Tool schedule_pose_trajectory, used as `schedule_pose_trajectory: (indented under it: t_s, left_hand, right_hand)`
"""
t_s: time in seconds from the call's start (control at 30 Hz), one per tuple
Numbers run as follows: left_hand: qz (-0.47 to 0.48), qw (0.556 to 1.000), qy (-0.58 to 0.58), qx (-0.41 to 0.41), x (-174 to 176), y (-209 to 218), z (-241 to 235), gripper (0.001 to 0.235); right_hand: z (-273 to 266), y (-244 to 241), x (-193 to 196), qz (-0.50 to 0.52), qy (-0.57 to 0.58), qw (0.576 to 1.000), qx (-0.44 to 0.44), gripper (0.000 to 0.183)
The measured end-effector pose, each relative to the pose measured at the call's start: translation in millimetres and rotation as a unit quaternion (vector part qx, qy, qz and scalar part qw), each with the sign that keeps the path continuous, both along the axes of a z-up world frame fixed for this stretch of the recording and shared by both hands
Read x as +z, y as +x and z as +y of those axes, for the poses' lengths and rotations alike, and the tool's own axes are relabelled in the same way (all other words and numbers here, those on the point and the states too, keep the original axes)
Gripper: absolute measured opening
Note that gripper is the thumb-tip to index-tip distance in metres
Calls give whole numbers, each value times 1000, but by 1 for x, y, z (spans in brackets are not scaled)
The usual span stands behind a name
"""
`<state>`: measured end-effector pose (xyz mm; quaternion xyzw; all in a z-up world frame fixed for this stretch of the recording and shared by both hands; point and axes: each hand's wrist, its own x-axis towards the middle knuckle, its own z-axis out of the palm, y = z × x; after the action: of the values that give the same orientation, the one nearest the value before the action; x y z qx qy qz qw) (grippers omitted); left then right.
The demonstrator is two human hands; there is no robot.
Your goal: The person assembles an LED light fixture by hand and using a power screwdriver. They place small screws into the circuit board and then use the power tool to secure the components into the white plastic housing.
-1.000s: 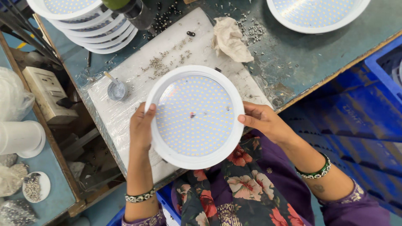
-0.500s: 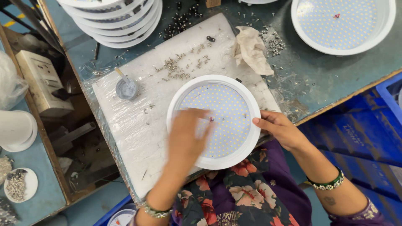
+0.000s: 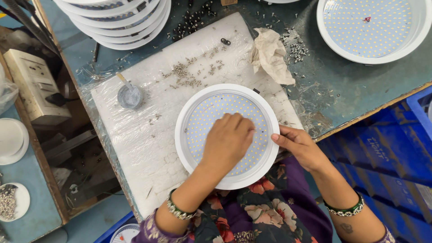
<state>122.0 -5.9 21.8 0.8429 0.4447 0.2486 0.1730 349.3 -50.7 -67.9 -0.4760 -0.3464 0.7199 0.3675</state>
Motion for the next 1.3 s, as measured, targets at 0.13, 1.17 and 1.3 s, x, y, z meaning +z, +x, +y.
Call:
schedule_pose_trajectory:
  t_s: [0.13, 1.17, 1.3]
  left_hand:
    - [41, 998, -37, -24, 14, -20, -8, 15]
    - [134, 990, -34, 7, -16, -16, -5, 65]
    - [136, 990, -34, 14, -16, -16, -5, 65]
  right_hand:
    - [0, 1, 1, -11, 13, 1000, 15, 47]
    - [-4, 1, 2, -40, -1, 999, 28, 48]
    - [-3, 1, 2, -51, 2, 998, 29, 48]
